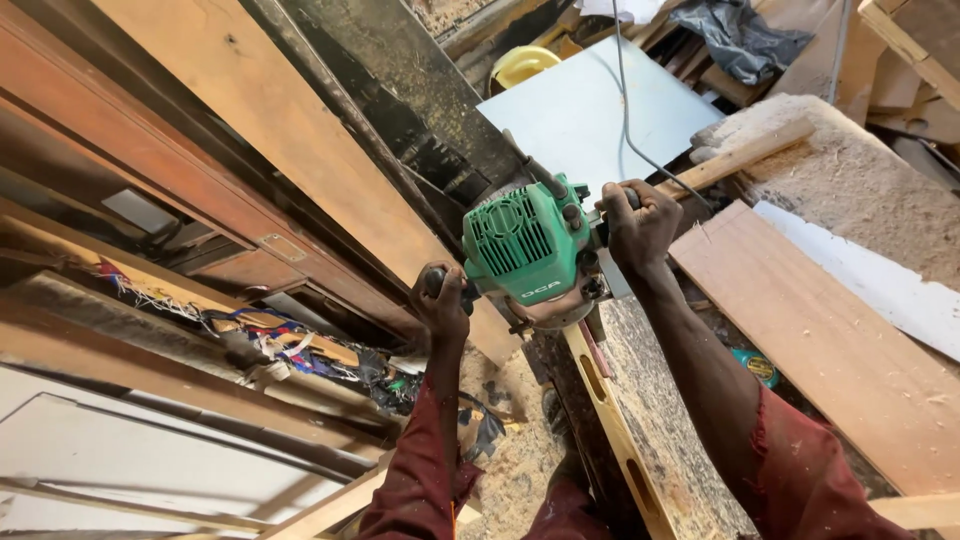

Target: Using a handheld electric router to carve a groove into a wooden plank

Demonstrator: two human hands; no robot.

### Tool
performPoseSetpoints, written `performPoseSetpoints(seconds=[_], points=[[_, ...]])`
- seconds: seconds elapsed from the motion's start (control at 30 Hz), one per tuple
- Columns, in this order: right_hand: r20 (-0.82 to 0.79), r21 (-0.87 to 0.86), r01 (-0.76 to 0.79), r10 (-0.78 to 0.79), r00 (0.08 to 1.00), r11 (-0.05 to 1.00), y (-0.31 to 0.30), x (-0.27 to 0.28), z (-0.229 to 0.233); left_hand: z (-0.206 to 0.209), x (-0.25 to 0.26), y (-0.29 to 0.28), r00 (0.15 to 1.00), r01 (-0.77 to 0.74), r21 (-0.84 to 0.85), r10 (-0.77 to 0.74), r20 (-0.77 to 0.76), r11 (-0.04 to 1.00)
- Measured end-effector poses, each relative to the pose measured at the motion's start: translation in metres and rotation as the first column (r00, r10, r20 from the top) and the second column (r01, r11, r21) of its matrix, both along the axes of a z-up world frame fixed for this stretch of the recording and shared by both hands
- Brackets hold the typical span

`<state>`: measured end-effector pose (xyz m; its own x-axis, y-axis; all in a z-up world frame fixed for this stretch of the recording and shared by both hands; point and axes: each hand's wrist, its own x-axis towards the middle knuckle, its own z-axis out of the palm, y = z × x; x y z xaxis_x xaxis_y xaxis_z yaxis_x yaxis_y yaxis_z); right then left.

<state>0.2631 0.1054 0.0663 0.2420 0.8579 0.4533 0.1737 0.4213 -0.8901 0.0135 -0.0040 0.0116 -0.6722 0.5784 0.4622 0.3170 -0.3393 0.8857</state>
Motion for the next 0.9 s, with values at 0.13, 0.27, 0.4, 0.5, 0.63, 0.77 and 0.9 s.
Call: performPoseSetpoints(seconds=[0.13, 0.27, 0.4, 0.5, 0.63, 0.77, 0.9], points=[[0.021, -0.050, 0.022, -0.021, 1.000, 0.999, 0.011, -0.003, -0.001, -0.004, -0.007, 0.011, 1.000, 0.007, -0.009, -0.007, 0.009, 1.000], [0.043, -0.104, 0.037, -0.032, 0.999, 0.994, 0.004, 0.001, -0.004, -0.063, -0.037, 0.011, 0.748, -0.231, -0.131, 0.090, -0.658, 0.964], [0.006, -0.167, 0.031, -0.030, 1.000, 0.985, -0.007, -0.003, 0.006, 0.017, 0.001, -0.019, 0.998, 0.024, -0.100, -0.017, 0.069, 0.995], [-0.005, -0.125, -0.034, 0.034, 0.999, 0.992, -0.011, 0.001, 0.021, 0.021, 0.000, -0.020, 0.998, 0.020, -0.173, -0.009, 0.059, 0.985], [-0.037, -0.074, -0.063, 0.060, 0.998, 0.995, -0.021, 0.006, 0.027, 0.028, 0.013, -0.028, 0.991, 0.045, -0.089, -0.033, 0.131, 0.995], [-0.070, -0.042, -0.069, 0.066, 0.995, 0.997, -0.037, 0.011, 0.032, 0.017, 0.018, -0.039, 0.987, 0.074, -0.043, -0.067, 0.147, 0.996], [-0.073, -0.019, -0.081, 0.080, 0.994, 0.997, -0.042, 0.016, 0.032, 0.014, 0.020, -0.043, 0.985, 0.060, -0.022, -0.056, 0.162, 0.998]])
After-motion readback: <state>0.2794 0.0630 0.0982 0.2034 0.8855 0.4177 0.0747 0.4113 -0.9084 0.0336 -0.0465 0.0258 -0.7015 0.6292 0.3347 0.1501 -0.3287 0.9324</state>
